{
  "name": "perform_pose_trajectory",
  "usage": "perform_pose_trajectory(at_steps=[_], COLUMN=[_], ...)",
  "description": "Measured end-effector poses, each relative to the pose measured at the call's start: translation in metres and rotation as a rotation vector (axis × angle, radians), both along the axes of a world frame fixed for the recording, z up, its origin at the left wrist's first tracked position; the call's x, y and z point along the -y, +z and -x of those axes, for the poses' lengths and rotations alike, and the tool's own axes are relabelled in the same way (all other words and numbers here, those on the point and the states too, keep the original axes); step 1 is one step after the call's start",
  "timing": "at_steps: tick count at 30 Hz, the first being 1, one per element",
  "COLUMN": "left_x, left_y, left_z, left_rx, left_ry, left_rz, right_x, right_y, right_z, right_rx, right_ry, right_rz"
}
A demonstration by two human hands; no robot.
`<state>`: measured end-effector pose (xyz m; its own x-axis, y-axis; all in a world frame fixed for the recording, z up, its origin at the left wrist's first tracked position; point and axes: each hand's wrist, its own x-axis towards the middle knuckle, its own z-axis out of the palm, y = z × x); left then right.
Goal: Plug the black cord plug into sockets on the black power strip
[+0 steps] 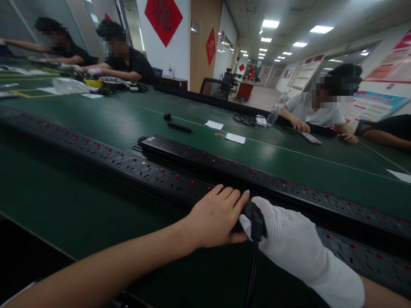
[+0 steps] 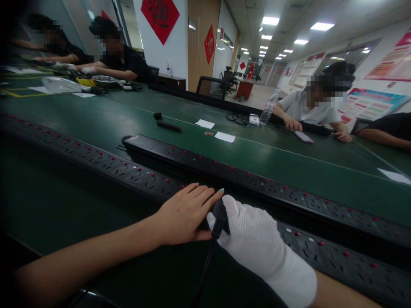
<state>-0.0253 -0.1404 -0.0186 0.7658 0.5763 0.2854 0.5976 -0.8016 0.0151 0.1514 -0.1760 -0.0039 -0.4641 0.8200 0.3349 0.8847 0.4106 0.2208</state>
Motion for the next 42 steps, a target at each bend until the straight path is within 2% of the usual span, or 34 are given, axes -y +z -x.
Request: perform_pose_trajectory(at_steps=[12, 23, 27, 32, 35, 40, 42], left_x=[-0.001, -0.001, 0.000, 0.000, 0.000, 0.001, 0.000], left_y=[-0.001, 0.000, -0.001, -0.003, -0.004, -0.004, -0.004], left_z=[0.000, 0.000, 0.000, 0.001, 0.002, 0.004, 0.005], left_rx=[0.005, 0.002, 0.000, 0.010, 0.025, 0.032, 0.028], left_ry=[0.001, 0.005, -0.002, -0.005, -0.010, -0.008, -0.006], left_rz=[0.003, 0.008, -0.020, -0.053, -0.054, -0.091, -0.100], right_x=[0.000, 0.000, -0.004, -0.008, -0.008, -0.012, -0.014], right_y=[0.001, 0.003, 0.006, 0.002, 0.004, 0.018, 0.018], right_z=[0.002, 0.002, 0.003, 0.002, 0.002, 0.003, 0.003], right_rx=[0.012, 0.007, -0.072, -0.133, -0.281, -0.817, -0.878], right_ry=[0.000, -0.002, 0.076, 0.142, 0.121, 0.101, 0.108], right_rz=[-0.071, -0.054, -0.002, -0.049, 0.054, 0.259, 0.308])
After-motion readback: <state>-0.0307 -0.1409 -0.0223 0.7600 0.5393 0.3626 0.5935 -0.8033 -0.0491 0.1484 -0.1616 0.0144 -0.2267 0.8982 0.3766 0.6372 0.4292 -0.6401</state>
